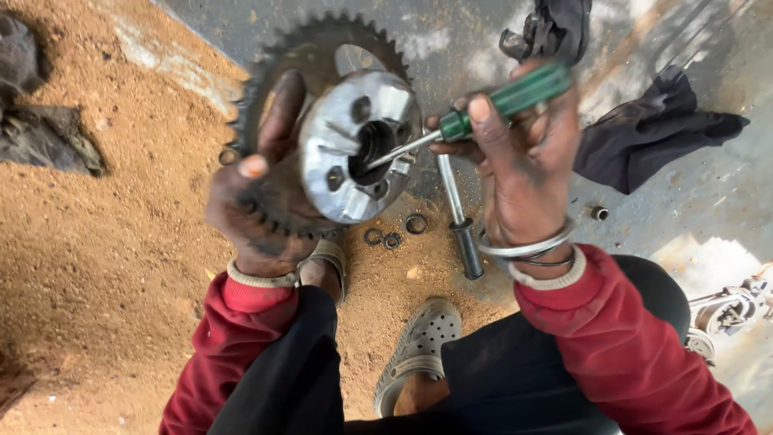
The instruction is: Cleaning and prying parts of a motorcycle sprocket assembly during a repair task.
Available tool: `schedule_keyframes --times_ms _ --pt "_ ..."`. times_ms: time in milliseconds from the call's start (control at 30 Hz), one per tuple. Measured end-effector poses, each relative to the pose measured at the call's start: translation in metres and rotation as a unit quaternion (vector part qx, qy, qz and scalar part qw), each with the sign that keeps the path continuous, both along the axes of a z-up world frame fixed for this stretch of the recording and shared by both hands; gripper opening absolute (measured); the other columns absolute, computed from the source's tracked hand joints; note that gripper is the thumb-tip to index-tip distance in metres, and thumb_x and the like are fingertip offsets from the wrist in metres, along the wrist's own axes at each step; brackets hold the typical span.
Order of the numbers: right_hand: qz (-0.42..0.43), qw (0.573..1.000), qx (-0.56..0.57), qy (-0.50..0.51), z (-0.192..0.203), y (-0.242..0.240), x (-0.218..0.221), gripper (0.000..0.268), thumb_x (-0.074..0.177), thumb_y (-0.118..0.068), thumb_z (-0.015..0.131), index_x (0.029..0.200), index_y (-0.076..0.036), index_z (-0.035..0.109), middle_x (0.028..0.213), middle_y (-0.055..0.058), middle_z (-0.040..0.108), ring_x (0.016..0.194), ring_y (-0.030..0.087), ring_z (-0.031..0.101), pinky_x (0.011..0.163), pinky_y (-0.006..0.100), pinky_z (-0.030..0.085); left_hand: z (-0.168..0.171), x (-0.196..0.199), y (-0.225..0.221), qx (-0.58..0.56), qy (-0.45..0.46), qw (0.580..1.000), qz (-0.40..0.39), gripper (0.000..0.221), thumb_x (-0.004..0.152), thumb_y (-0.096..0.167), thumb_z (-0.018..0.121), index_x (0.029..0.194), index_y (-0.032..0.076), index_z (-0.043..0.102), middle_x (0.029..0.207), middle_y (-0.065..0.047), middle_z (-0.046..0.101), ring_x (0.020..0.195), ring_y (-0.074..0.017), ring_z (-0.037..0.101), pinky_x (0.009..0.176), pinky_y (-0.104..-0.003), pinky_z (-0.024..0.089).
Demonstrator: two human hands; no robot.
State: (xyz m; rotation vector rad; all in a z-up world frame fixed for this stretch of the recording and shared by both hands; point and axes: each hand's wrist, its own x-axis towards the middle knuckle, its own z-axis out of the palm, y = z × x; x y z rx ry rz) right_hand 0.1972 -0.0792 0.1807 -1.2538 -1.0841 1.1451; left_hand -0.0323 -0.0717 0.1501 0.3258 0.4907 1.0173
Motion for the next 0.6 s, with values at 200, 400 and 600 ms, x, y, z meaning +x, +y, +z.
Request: schedule_keyframes --times_ms 200,400,600 --pt "-0.036 0.99 0.136 0.025 0.004 0.004 0.019 0.04 0.108 -0.007 0.072 0.135 -0.005 0.042 0.108 0.013 0.065 0.09 0.025 0.077 0.078 0.041 0.066 0.002 -0.005 -0.001 -0.014 0.012 0.998 0.053 0.091 0.086 0.044 0.067 0.162 0.009 0.032 0.165 -0.019 0.027 0.151 -0.0402 0.039 0.123 -0.058 0.041" --pt "0.113 0.969 0.194 -0.101 0.007 0.002 0.033 0.04 0.115 -0.001 0.069 0.137 -0.013 0.038 0.11 0.016 0.065 0.102 0.023 0.073 0.097 0.042 0.061 0.006 0.001 -0.001 -0.038 -0.083 0.996 0.016 0.102 0.083 0.039 0.071 0.166 0.004 0.024 0.169 -0.025 0.027 0.152 -0.0394 0.04 0.128 -0.055 0.038" --pt "0.053 0.962 0.201 -0.179 -0.003 0.009 0.031 0.046 0.115 0.002 0.073 0.137 -0.003 0.033 0.114 0.017 0.061 0.1 0.026 0.08 0.089 0.039 0.067 -0.001 -0.005 -0.001 -0.054 -0.023 0.998 0.003 0.11 0.081 0.03 0.072 0.169 0.0 0.013 0.177 -0.023 0.019 0.161 -0.0367 0.03 0.134 -0.049 0.029"
